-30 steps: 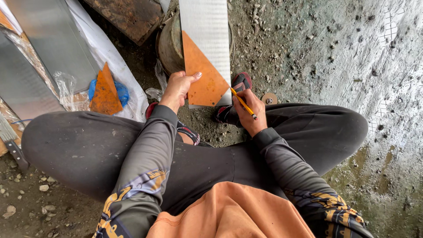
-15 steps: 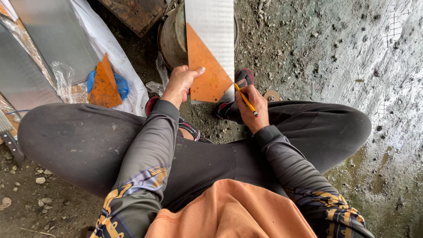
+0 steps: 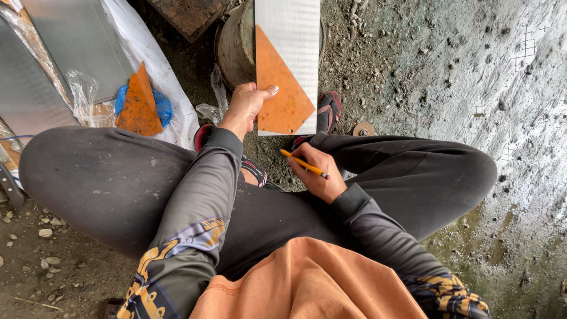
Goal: The person sits on the ground and uses a pencil and an orange triangular template to mark cutting lines on a long metal sheet. They repeatedly position the template, trace its edges, and mark points on the sheet.
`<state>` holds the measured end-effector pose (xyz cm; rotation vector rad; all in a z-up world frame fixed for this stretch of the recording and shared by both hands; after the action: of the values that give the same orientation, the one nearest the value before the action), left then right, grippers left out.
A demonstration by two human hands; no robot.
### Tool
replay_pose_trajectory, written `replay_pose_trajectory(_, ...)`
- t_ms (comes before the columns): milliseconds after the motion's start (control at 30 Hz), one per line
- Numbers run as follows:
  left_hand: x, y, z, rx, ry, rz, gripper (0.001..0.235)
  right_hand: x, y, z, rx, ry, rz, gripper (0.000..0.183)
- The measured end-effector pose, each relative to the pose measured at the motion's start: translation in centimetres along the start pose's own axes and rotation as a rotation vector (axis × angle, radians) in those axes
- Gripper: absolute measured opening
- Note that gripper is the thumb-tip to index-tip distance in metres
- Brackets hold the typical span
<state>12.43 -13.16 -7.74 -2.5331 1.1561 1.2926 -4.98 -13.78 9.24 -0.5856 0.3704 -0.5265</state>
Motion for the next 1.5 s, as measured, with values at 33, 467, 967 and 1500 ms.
replay_pose_trajectory(33,-0.1,-0.3,-0.1,0.063,-0.007,-0.032,0.039,0.0,-0.4,0.1,0.02,-0.004,-0.039,0.017)
replay_pose_trajectory(467,-0.5,0.4,-0.7,-0.011,0.034,0.019,0.039,0.2,-1.6,0.8,-0.09,-0.111,-0.169,0.014)
replay_pose_trajectory(967,-0.7,-0.7,0.0,0.124,-0.041,-0.059,0.033,0.3,-1.3,0.7,-0.137,-0.067,-0.147,0.014)
replay_pose_trajectory(1500,0.6,0.3,0.6,-0.062,0.058,0.029,0.028,1.8,0.9,3.5,-0.131,-0.221,-0.065,0.011)
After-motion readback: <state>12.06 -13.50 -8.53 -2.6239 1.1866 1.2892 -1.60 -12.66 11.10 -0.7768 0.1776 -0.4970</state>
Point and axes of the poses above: each hand's wrist, its own x-axis towards the middle knuckle, its own y-axis out of the palm, z = x × y, the point moved 10 cm from there along x, towards the middle knuckle, and after that the axes turned 4 degrees about -z, right-handed, at the moved point
